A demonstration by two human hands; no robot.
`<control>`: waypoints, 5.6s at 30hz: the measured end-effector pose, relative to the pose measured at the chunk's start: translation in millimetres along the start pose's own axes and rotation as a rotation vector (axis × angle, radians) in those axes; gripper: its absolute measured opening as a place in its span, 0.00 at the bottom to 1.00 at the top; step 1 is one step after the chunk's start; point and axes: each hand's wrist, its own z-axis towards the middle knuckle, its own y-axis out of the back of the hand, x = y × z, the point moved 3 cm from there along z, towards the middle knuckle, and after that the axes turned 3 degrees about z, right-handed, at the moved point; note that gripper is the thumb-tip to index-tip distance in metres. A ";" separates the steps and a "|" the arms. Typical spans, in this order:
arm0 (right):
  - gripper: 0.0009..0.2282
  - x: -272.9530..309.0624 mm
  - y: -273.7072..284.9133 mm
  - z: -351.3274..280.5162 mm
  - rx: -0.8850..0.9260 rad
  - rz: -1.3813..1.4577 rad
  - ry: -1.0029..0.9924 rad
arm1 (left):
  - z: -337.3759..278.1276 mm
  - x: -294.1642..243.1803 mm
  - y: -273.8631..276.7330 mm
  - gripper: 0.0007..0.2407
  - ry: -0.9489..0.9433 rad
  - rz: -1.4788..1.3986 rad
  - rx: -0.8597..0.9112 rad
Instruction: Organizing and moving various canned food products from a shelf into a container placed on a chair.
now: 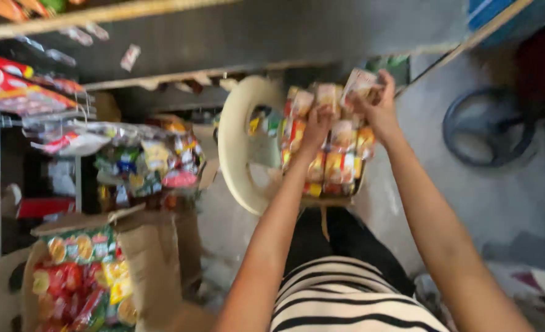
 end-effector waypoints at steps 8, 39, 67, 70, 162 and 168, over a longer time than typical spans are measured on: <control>0.34 179.9 23.4 7.7 0.148 -0.315 0.377 | 65.4 -210.8 -87.8 0.20 0.213 -0.943 0.477; 0.30 183.9 75.7 73.7 -0.246 -0.544 0.937 | 57.0 -310.6 -106.0 0.30 -0.814 0.770 -0.032; 0.41 -33.0 7.6 -73.2 0.415 -0.768 0.288 | -116.0 -52.2 -5.6 0.16 0.001 0.279 -0.048; 0.38 -23.8 11.4 -74.1 0.380 -0.578 0.388 | -99.6 -16.3 -11.8 0.16 -0.043 0.173 -0.076; 0.13 -43.2 -118.2 47.0 0.147 -1.124 0.442 | -14.8 56.0 87.0 0.47 0.100 0.652 -0.040; 0.07 -17.7 -122.1 27.0 0.204 -1.065 0.485 | -7.3 42.6 92.4 0.49 0.067 0.615 -0.004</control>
